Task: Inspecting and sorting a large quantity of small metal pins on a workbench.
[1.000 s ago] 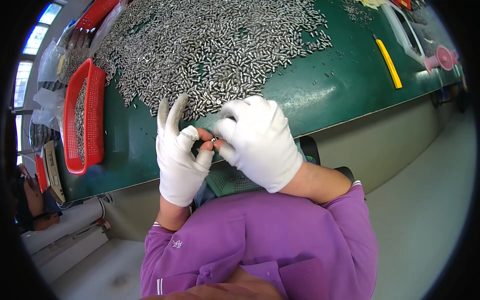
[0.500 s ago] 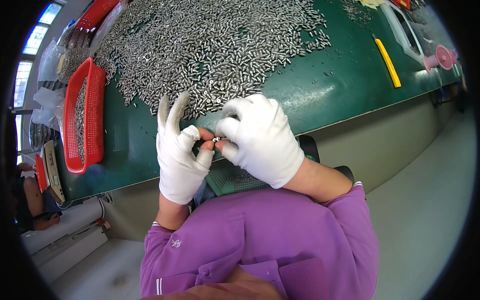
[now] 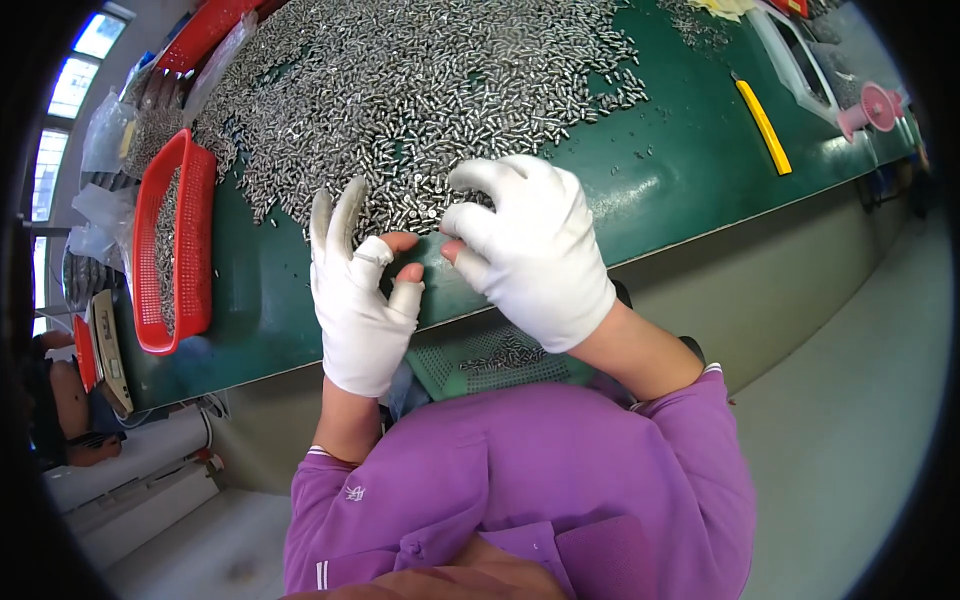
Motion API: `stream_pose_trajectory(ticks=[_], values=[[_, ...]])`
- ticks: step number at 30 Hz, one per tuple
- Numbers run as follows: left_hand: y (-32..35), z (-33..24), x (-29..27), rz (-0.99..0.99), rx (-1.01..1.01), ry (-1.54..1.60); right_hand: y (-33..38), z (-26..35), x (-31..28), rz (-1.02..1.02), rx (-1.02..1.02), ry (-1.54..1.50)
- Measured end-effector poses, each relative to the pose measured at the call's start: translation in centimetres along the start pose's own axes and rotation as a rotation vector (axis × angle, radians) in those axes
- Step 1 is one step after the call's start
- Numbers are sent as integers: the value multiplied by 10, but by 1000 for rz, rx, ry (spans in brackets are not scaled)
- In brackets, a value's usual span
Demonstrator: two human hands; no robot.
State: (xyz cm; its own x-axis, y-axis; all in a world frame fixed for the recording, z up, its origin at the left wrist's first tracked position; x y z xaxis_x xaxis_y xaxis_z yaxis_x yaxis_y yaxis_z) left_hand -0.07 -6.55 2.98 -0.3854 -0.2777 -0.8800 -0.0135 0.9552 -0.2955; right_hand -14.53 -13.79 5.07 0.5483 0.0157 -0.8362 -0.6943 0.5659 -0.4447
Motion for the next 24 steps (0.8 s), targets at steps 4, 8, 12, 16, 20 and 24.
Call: stream_pose_trajectory(ticks=[4, 8, 12, 16, 20, 24], values=[[-12, -4, 4, -9, -27, -39, -5, 0, 7, 35, 7, 18], [-17, -4, 4, -23, -16, -53, -4, 0, 9, 26, 7, 2], [-23, -6, 5, -12, 14, -45, -2, 2, 9, 48, -59, -40], [-27, -8, 4, 18, 42, -54, 4, 3, 6, 68, -87, -92], [-24, -10, 4, 31, 81, -24, 9, 2, 4, 40, -54, -82], [-14, -9, 2, 132, 56, 17, 9, 2, 3, 58, -61, -86]])
Point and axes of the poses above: each hand's wrist, its own y-axis away from the middle knuckle, its own x-axis out of the palm, z = x × y, the point moved 6 cm from there along -y, towards the middle knuckle, and after that the axes turned 11 degrees about z, right-handed, at the moved point
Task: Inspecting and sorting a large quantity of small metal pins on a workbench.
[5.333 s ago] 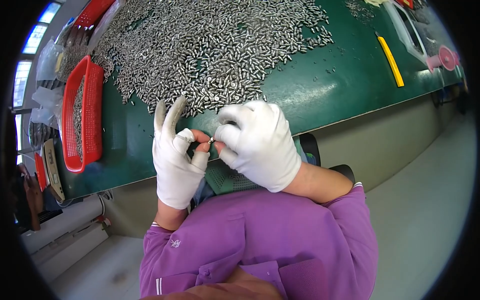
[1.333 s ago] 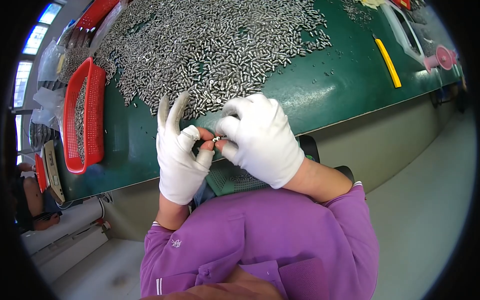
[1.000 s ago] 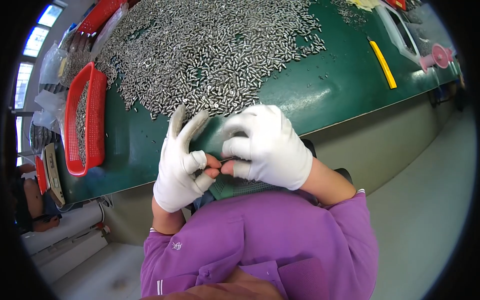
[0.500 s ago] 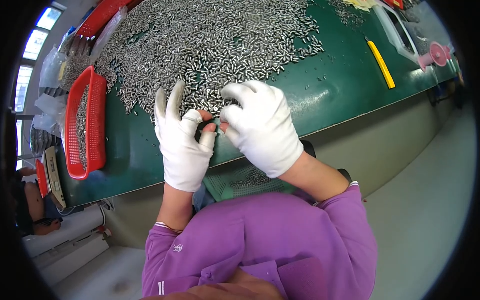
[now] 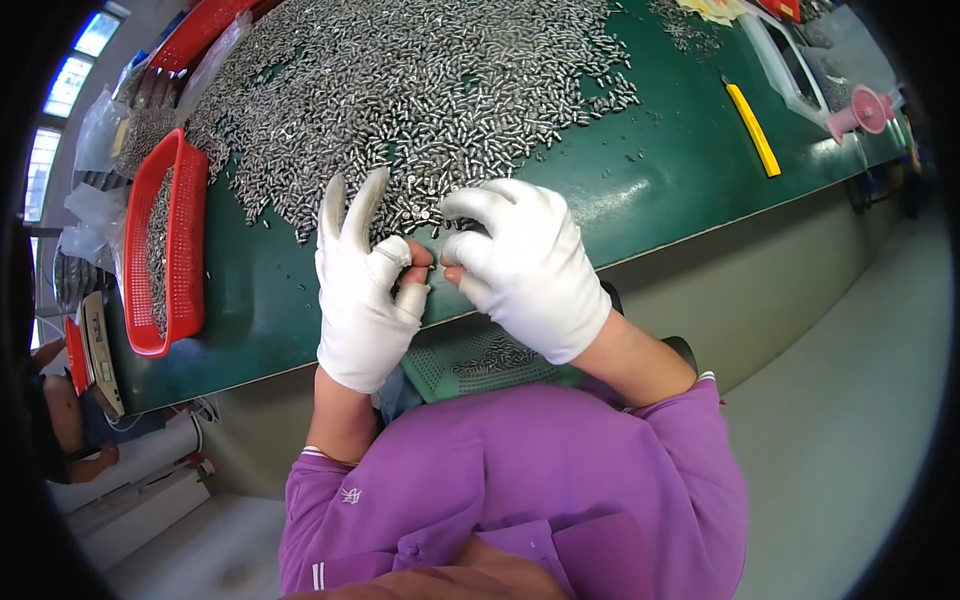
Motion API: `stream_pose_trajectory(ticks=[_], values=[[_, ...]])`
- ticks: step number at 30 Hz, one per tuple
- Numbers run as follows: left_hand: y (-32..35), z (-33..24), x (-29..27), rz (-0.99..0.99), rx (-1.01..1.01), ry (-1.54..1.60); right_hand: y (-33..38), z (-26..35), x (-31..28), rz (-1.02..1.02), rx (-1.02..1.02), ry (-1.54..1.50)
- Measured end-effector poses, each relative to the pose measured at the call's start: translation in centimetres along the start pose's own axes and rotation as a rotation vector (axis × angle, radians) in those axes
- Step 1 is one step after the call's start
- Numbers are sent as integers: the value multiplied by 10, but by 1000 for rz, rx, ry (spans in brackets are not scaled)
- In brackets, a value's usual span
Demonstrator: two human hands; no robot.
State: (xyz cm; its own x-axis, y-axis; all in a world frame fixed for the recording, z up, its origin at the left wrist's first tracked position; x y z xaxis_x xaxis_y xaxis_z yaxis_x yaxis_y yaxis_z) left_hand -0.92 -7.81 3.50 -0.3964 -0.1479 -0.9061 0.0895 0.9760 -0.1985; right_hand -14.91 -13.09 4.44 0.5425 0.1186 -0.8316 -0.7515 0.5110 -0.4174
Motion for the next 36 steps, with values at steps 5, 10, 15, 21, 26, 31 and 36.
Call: stream_pose_trajectory(ticks=[5, 10, 15, 21, 26, 31, 36], values=[[7, 0, 1, 26, 37, 29, -1, 3, 1, 61, -56, -30], [12, 3, 0, -53, -10, 56, -1, 1, 0, 45, -61, -74], [16, 2, 1, -10, -17, 13, 6, -6, 4, 94, 72, -62], [15, 1, 3, -19, -11, -24, 0, 0, 8, 72, 30, -43], [16, 4, 2, -66, -40, -20, 1, 5, 8, 27, 19, -6], [16, 6, 4, -89, -68, -20, -4, 8, 13, 25, 48, -45], [15, 7, 3, -75, -59, -10, -6, 9, 14, 11, 62, -32]])
Point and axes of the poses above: each hand's wrist, its own y-axis away from the middle knuckle, its own x-axis out of the palm, z = x × y, the point moved 6 cm from there along -y, towards the middle knuckle, and after that the axes turned 11 degrees about z, right-handed, at the moved point
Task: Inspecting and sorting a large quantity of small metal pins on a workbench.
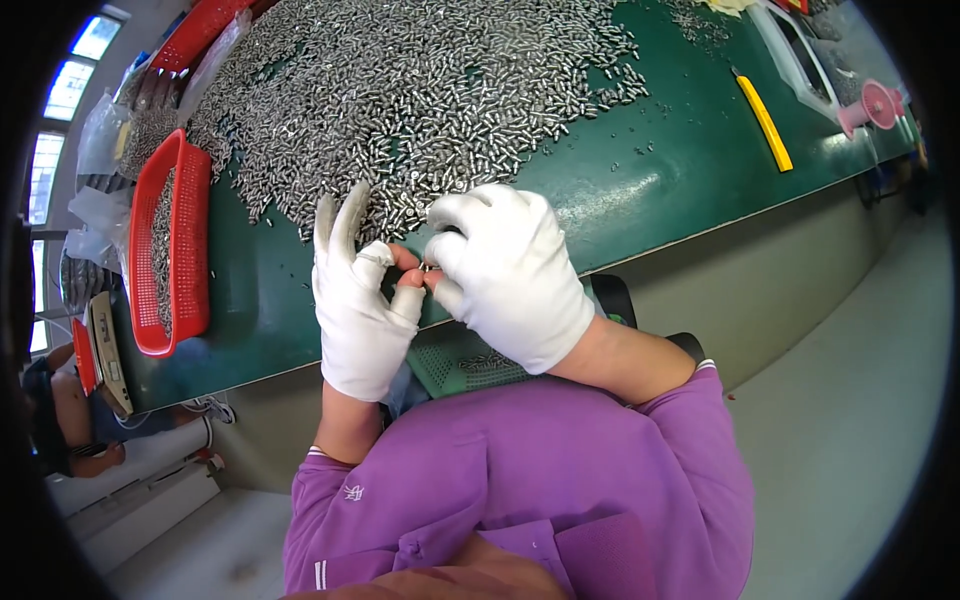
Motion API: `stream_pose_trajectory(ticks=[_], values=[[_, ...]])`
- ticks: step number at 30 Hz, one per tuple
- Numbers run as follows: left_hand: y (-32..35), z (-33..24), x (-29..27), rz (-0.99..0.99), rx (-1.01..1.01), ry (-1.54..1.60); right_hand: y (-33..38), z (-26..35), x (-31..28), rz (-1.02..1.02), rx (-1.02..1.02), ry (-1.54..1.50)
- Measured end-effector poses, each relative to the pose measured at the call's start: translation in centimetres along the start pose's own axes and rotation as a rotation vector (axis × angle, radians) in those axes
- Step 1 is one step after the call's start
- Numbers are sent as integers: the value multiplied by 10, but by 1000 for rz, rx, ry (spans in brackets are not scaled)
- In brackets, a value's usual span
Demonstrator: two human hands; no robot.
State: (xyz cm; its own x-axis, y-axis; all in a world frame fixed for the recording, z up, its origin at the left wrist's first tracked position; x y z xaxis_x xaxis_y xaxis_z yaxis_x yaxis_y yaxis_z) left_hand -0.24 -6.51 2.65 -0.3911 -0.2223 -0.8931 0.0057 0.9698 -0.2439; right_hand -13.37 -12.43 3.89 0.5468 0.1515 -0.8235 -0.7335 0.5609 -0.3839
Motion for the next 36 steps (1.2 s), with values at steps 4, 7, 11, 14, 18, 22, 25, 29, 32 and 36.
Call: stream_pose_trajectory(ticks=[4, 7, 11, 14, 18, 22, 25, 29, 32, 36], values=[[3, 3, 0, 12, -37, 83, -4, 3, 1, -3, -3, -48], [4, 4, -1, 43, -46, 78, -5, 5, -1, -16, -4, -52], [3, 1, -2, 53, -57, 92, -5, 4, -1, -4, 4, -48], [3, 1, -1, 60, -56, 104, -4, 3, -1, 20, 21, -21], [3, 2, 1, 81, -51, 109, -3, 5, -1, 31, 33, 18], [5, 4, 1, 56, -50, 90, 4, 4, 1, 52, 65, 19], [8, 3, -4, 40, -46, 68, 10, 1, 4, 92, 115, 6], [11, 5, -4, 36, -51, 86, 12, 2, 4, 76, 111, 14], [11, 7, -2, 15, -31, 97, 14, 0, 7, 75, 123, 12], [13, 6, -7, -16, -3, 141, 17, 0, 7, 24, 111, -16]])
Point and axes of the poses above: each hand's wrist, its own y-axis away from the middle knuckle, its own x-axis out of the palm, z = x × y, the point moved 6 cm from there along -y, towards the middle knuckle, and after that the axes turned 11 degrees about z, right-handed, at the moved point
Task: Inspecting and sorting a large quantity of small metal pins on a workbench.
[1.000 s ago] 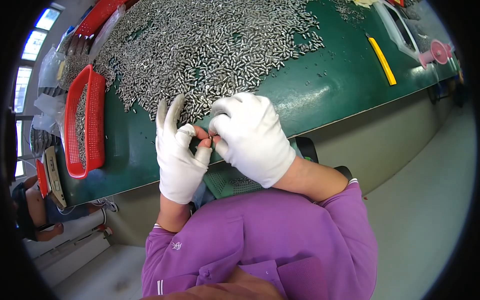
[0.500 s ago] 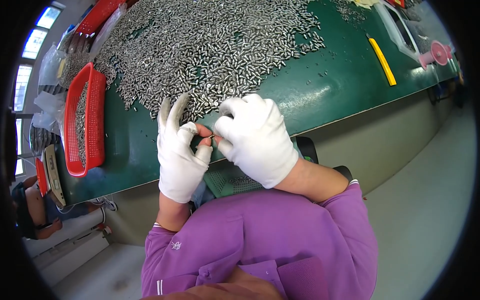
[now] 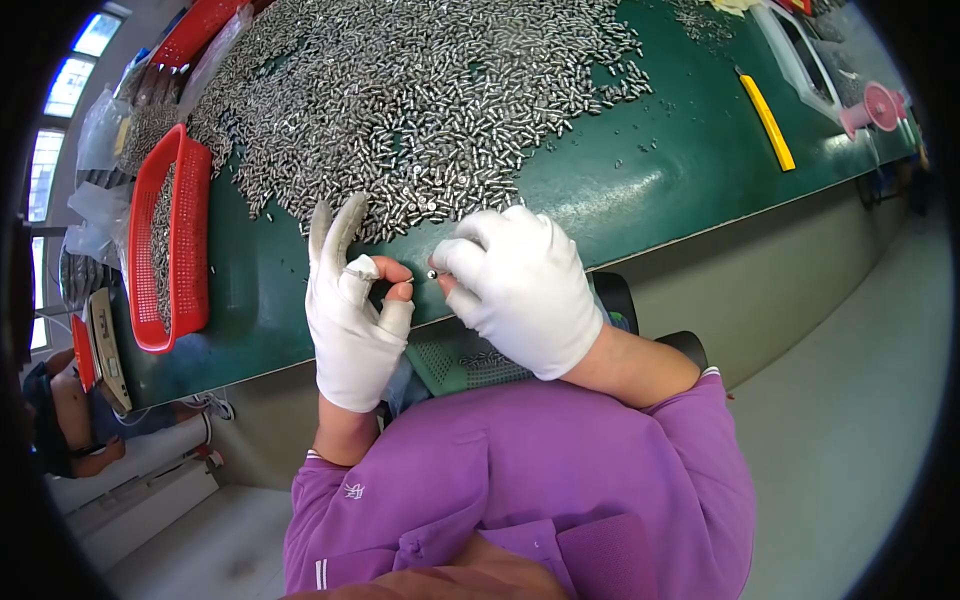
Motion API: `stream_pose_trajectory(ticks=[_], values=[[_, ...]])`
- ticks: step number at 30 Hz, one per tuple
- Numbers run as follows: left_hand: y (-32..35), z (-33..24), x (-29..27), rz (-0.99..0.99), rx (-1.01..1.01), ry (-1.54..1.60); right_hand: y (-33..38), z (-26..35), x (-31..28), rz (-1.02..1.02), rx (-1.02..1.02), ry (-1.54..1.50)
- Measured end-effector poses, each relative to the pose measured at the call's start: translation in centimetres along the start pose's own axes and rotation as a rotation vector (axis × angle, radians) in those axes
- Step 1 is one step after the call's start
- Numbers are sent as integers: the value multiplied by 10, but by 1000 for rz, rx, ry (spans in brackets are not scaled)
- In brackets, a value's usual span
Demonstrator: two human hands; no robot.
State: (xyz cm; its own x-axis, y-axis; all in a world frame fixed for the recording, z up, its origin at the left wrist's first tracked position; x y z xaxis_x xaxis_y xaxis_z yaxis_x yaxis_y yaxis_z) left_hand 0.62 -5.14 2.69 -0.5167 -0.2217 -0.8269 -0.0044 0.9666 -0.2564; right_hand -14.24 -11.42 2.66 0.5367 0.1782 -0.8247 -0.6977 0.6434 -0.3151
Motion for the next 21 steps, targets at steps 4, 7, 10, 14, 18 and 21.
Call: stream_pose_trajectory(ticks=[4, 7, 10, 14, 18, 21], values=[[1, 2, 1, -2, 41, 67, 2, 5, -5, -80, -84, -105], [1, 2, 0, 7, 90, 83, -1, 10, -4, -28, -98, -105], [2, 4, 1, 0, 81, 115, -3, 10, -2, -34, -92, -55], [1, -1, 3, 35, 11, -9, -3, 8, 5, -1, -92, -34], [-1, -2, 4, 51, -20, -101, -3, 2, -6, -66, -73, -51], [-1, -5, 1, 54, -27, -108, -1, -4, -11, -109, -62, -60]])
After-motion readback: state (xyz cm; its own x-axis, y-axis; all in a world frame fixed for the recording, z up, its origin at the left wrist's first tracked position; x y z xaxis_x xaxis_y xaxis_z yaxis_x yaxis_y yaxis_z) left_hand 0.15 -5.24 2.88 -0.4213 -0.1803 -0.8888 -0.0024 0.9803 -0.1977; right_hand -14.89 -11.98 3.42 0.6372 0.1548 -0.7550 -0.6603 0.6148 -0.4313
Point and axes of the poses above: each hand's wrist, its own y-axis away from the middle knuckle, its own x-axis out of the palm, z = x × y, the point moved 6 cm from there along -y, towards the middle knuckle, and after that the axes turned 11 degrees about z, right-handed, at the moved point
